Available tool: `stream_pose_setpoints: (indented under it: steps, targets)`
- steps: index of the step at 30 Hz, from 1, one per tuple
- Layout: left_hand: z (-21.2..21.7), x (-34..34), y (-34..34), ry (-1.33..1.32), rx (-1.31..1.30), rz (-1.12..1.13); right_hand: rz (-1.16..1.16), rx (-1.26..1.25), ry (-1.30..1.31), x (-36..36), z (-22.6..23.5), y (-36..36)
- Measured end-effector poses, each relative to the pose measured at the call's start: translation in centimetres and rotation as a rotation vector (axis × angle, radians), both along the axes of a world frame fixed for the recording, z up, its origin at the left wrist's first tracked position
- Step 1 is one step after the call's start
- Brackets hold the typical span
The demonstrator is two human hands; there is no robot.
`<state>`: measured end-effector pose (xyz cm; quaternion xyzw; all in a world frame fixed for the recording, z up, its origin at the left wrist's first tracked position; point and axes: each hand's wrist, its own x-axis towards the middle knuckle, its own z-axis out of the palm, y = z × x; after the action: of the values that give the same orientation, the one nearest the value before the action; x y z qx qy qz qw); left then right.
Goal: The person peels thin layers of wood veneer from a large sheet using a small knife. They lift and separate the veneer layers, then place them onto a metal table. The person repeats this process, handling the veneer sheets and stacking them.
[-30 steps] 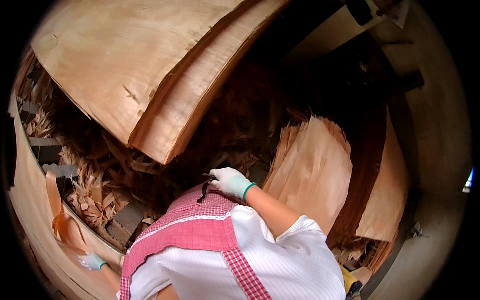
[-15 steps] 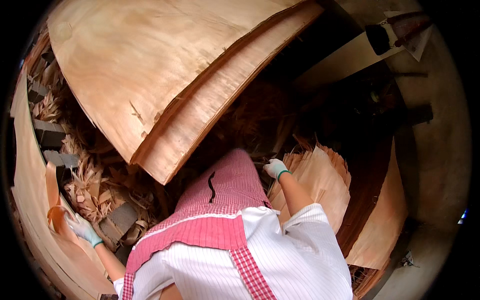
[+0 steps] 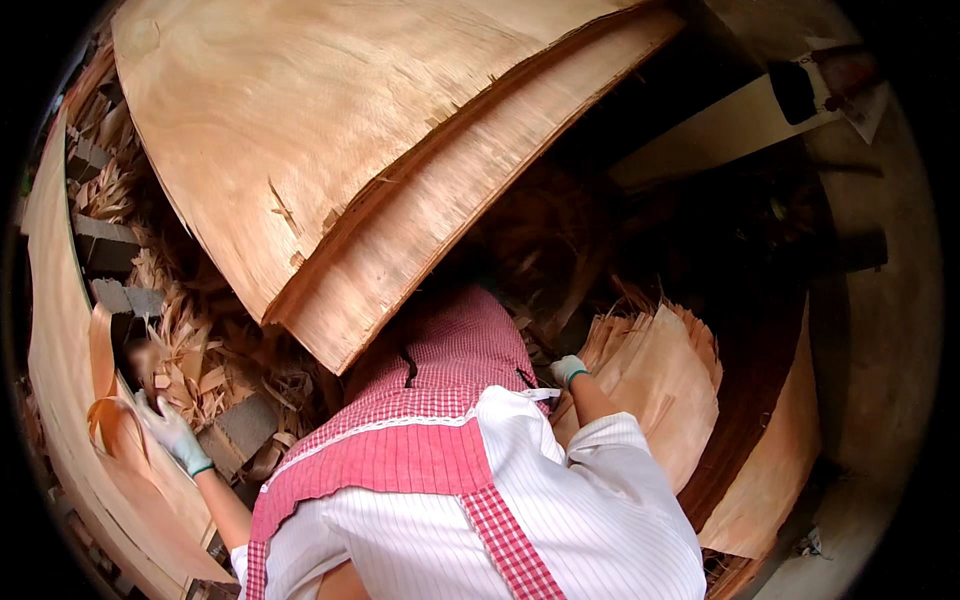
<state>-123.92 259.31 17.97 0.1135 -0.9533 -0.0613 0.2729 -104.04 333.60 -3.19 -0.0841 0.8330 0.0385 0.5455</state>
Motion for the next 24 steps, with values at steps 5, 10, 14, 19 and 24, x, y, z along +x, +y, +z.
stream_pose_setpoints:
  steps: [5,10,14,19,24]
  targets:
    - [0.3,4.2,1.4,-0.154,0.226,0.118,-0.028,-0.153,0.086,1.2,1.8,-0.2]
    - [2.1,9.4,2.7,-0.095,0.357,0.253,0.115,-0.143,-0.024,-3.1,5.7,1.3]
    - [6.9,12.6,7.2,-0.145,0.309,0.419,0.281,-0.161,0.068,-4.6,6.3,3.1]
    - [11.0,16.9,5.1,-0.006,0.290,0.493,0.429,-0.060,-0.014,-5.6,3.6,4.8]
    - [10.4,20.7,-0.3,0.042,0.264,0.577,0.459,-0.107,0.006,-9.6,3.9,-3.6]
